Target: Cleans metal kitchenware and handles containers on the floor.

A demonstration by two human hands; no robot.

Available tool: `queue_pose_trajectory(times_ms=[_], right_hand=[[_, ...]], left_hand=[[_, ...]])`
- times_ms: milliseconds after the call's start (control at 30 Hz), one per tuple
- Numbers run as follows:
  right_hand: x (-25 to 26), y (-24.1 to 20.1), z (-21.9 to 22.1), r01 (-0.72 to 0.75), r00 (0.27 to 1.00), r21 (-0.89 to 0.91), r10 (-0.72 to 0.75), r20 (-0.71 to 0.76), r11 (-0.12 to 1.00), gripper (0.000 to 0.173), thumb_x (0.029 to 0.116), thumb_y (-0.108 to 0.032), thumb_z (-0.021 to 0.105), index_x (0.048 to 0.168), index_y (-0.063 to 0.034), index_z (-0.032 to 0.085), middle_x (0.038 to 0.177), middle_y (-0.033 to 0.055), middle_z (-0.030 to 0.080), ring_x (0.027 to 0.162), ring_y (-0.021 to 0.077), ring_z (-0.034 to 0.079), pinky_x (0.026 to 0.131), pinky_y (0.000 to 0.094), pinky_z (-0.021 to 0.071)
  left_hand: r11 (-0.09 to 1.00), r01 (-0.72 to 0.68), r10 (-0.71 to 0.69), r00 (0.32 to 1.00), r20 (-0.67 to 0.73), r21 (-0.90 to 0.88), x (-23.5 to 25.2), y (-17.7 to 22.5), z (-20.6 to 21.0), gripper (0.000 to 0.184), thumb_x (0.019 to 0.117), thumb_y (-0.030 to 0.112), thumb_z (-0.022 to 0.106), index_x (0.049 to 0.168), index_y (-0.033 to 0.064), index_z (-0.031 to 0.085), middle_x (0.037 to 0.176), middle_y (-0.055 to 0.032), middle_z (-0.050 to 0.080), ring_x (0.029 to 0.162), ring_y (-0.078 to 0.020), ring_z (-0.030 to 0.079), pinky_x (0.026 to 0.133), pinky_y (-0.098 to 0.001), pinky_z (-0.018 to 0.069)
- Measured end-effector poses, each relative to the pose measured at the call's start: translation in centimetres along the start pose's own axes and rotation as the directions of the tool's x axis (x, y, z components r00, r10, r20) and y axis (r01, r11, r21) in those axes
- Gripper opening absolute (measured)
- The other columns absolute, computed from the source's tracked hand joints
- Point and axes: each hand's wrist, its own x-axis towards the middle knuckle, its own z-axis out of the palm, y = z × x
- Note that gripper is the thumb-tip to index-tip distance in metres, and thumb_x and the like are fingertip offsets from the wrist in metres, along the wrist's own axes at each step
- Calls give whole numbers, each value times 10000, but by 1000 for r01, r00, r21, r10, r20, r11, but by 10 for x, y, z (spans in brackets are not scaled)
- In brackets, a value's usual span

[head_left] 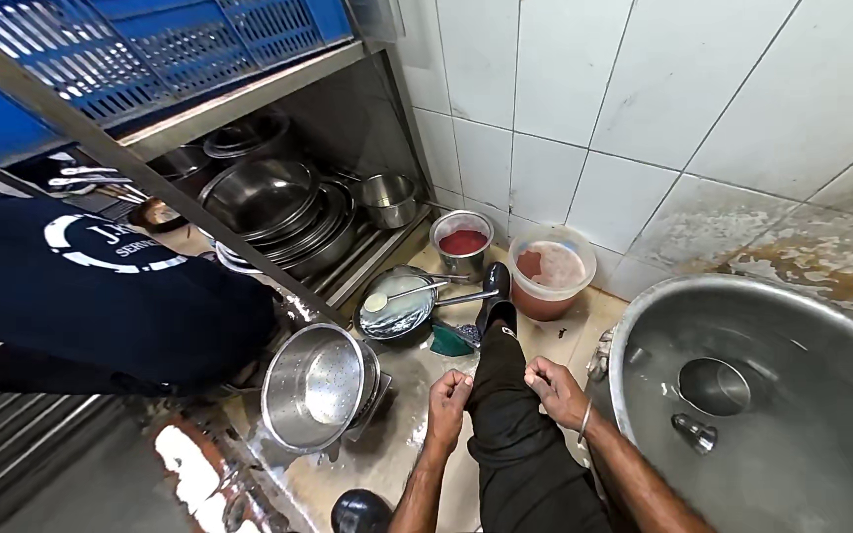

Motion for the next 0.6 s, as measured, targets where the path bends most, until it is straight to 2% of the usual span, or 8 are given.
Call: queue_pose_trajectory(times_ms=[167,233,300,367,433,467,533,600], right_hand=[[-1,7,-6,109,991,22,-110,75,994,265,1020,-244,511,958,-40,669,827,61,641,772,140,620,734,349,526],[8,10,-3,49,999,114,-48,-9,992,279,1019,-268,537,900,-61,682,752,9,618,693,89,585,671,301,501],[18,14,2,-88,981,305,136,-141,948,238,1004,-230,602,915,-37,709,751,31,674,673,113,632,668,307,545],[31,18,5,-205,940,446,302,-157,871,177,988,-140,680,1102,-8,708,903,117,713,710,194,684,677,360,605],[41,30,11,-289,931,393,352,-97,873,287,966,-145,711,1237,-51,697,1105,126,708,859,216,711,779,398,624],[45,35,15,-291,936,357,342,-87,887,279,970,-163,705,1230,-63,714,1144,117,708,904,203,707,814,390,612],[51,37,19,-264,944,304,310,-115,915,187,970,-149,703,1122,-61,766,1104,103,705,915,177,692,836,362,599],[57,36,19,-264,939,232,305,-160,936,94,951,-128,724,990,-68,784,1011,80,725,889,160,691,832,359,588]], left_hand=[[998,-56,52,987,150,20,-2,-2,-12,275,951,231,634,701,118,607,639,55,546,583,-47,526,568,-231,453],[996,23,-31,995,92,85,4,0,-14,250,958,194,614,735,83,638,666,25,580,617,-74,551,602,-257,472],[975,176,-172,984,-36,133,12,4,-11,176,953,147,597,852,28,679,718,-33,633,648,-123,592,618,-294,506],[941,304,-286,949,-132,150,24,5,-8,151,981,123,627,1039,-6,680,785,-89,673,680,-173,643,632,-333,555],[898,402,-385,914,-126,178,35,-2,-7,284,991,147,668,1244,19,659,991,-126,719,847,-208,694,749,-381,590],[886,424,-414,906,-92,187,40,-7,-8,312,994,163,669,1279,36,660,1090,-126,718,943,-209,695,823,-397,588],[880,451,-449,892,-47,151,47,-17,-5,228,1009,159,654,1190,35,719,1136,-114,727,1021,-197,695,903,-400,577],[880,462,-458,887,-61,105,53,-20,0,143,999,109,659,1051,6,743,1037,-114,735,957,-193,693,874,-385,573]])
